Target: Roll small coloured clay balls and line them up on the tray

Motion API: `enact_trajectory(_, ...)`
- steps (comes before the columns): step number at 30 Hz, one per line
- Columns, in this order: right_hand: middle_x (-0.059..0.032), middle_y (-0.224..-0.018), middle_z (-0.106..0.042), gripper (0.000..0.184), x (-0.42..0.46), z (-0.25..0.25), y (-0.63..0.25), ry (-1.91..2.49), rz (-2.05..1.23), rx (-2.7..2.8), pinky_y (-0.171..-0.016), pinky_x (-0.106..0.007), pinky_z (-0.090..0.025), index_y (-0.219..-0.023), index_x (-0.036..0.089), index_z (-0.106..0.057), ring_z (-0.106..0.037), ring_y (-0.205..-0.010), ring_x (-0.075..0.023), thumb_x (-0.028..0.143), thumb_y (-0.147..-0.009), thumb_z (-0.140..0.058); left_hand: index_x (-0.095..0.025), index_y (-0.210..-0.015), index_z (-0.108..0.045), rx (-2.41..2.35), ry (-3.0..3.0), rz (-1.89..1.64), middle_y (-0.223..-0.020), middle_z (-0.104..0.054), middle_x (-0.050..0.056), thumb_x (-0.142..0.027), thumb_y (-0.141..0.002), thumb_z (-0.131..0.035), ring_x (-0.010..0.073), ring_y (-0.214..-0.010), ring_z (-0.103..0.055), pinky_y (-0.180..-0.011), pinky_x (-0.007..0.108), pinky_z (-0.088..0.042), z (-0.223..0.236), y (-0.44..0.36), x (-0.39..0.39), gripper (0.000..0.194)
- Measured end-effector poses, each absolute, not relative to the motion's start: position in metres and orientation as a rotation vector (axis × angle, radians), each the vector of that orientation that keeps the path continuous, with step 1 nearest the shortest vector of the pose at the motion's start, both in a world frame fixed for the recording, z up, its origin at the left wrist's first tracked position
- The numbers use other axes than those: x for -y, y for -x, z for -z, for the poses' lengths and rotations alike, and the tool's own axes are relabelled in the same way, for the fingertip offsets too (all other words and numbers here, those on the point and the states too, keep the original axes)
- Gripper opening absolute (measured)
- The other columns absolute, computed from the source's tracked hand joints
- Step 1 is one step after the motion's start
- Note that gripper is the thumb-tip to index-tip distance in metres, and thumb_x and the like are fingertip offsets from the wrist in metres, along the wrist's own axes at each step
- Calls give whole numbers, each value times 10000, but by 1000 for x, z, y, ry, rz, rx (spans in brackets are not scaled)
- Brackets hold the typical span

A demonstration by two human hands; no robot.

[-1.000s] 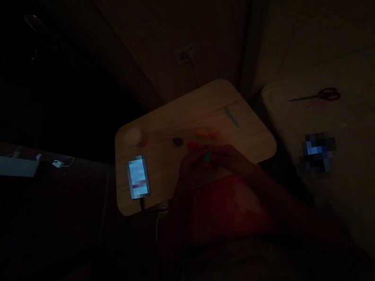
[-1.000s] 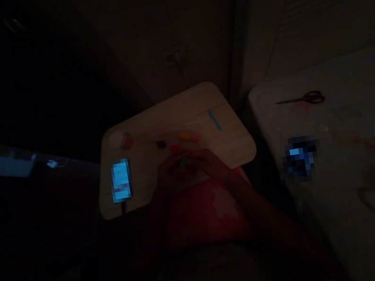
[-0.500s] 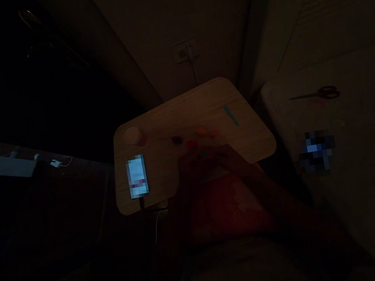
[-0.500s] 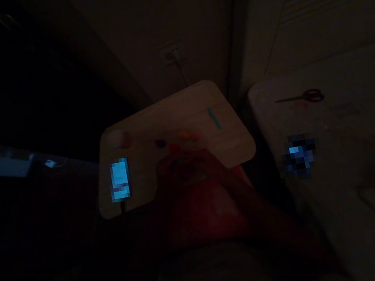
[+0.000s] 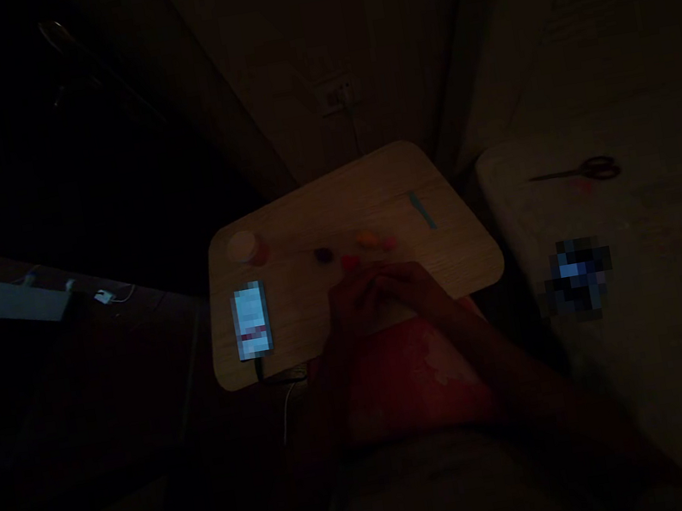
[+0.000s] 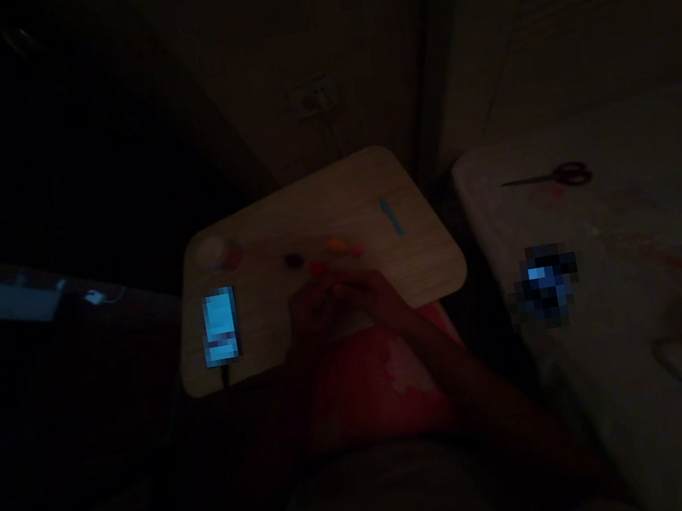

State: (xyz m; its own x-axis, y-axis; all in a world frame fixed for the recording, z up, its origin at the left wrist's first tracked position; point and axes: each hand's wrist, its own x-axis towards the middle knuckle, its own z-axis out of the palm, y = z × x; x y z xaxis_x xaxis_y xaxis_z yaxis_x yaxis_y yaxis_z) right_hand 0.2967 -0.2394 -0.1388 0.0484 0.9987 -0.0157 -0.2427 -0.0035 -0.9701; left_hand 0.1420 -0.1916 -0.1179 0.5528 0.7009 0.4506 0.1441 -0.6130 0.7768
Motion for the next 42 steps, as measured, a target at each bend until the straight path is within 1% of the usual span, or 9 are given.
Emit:
enact_trajectory(6, -99, -1180, -797, 486, 241, 135, -298, 998, -1325, 938, -989, -435, -581, -1082, 218, -813, -731, -1112, -284, 604, -787, -800, -223, -1262, -728, -639, -2068, -1019, -1271, -758, 116, -369, -997, -625, 243, -1185, -711, -1075, 432, -552, 119, -142, 192, 319)
enact_trajectory(9, -97, -1138, -805, 471, 241, 134, -299, 1016, -1312, 973, -973, -424, -586, -1066, 216, -817, -745, -1073, -275, 604, -800, -786, -219, -1304, -705, -690, -2003, -982, -1304, -742, 126, -378, -994, -630, 250, -1210, -699, -1087, 434, -542, 119, -142, 193, 356)
enact_trajectory(13, -92, -1028, -819, 477, 240, 135, -299, 1057, -1277, 1026, -919, -416, -602, -1020, 200, -822, -762, -969, -259, 633, -840, -731, -223, -1225, -743, -682, -1998, -993, -1239, -766, 112, -383, -982, -652, 244, -1164, -709, -1061, 433, -547, 119, -141, 192, 305)
enact_trajectory(19, -103, -1122, -804, 486, 240, 135, -297, 1064, -1279, 1059, -915, -394, -591, -1070, 195, -812, -748, -1015, -261, 623, -866, -704, -208, -1166, -756, -663, -1989, -1026, -1181, -772, 118, -381, -994, -631, 235, -1099, -717, -1003, 412, -559, 116, -140, 191, 273)
enact_trajectory(21, -99, -1086, -805, 475, 240, 137, -296, 1065, -1289, 1052, -864, -373, -592, -1068, 189, -804, -743, -967, -248, 608, -875, -693, -209, -1173, -751, -633, -1995, -1035, -1184, -768, 113, -361, -995, -631, 230, -1100, -712, -1003, 402, -556, 116, -141, 191, 263)
enact_trajectory(24, -77, -933, -789, 440, 240, 139, -294, 1059, -1315, 1016, -702, -315, -568, -1054, 171, -786, -707, -792, -203, 560, -880, -680, -203, -1156, -754, -597, -2034, -1036, -1179, -761, 114, -371, -998, -621, 233, -1099, -706, -1003, 404, -555, 115, -142, 191, 267)
enact_trajectory(29, -12, -651, -620, 367, 243, 135, -290, 1136, -1237, 1080, -507, -252, -393, -809, 171, -709, -518, -566, -136, 495, -929, -582, -201, -1151, -757, -615, -2061, -1017, -1173, -763, 119, -393, -997, -618, 239, -1093, -712, -1004, 418, -563, 113, -142, 192, 283)
enact_trajectory(35, 4, -611, -531, 402, 245, 127, -288, 1171, -1175, 1129, -500, -260, -329, -734, 195, -631, -433, -550, -133, 524, -948, -545, -200, -1145, -771, -621, -2068, -1050, -1159, -784, 119, -395, -978, -652, 242, -1081, -730, -995, 422, -578, 114, -140, 192, 283)
enact_trajectory(42, 6, -596, -493, 483, 246, 127, -286, 1192, -1154, 1147, -523, -266, -320, -722, 193, -630, -431, -582, -142, 614, -949, -563, -207, -1166, -782, -689, -2032, -1091, -1151, -800, 106, -383, -983, -644, 238, -1074, -746, -995, 414, -586, 118, -136, 190, 289)
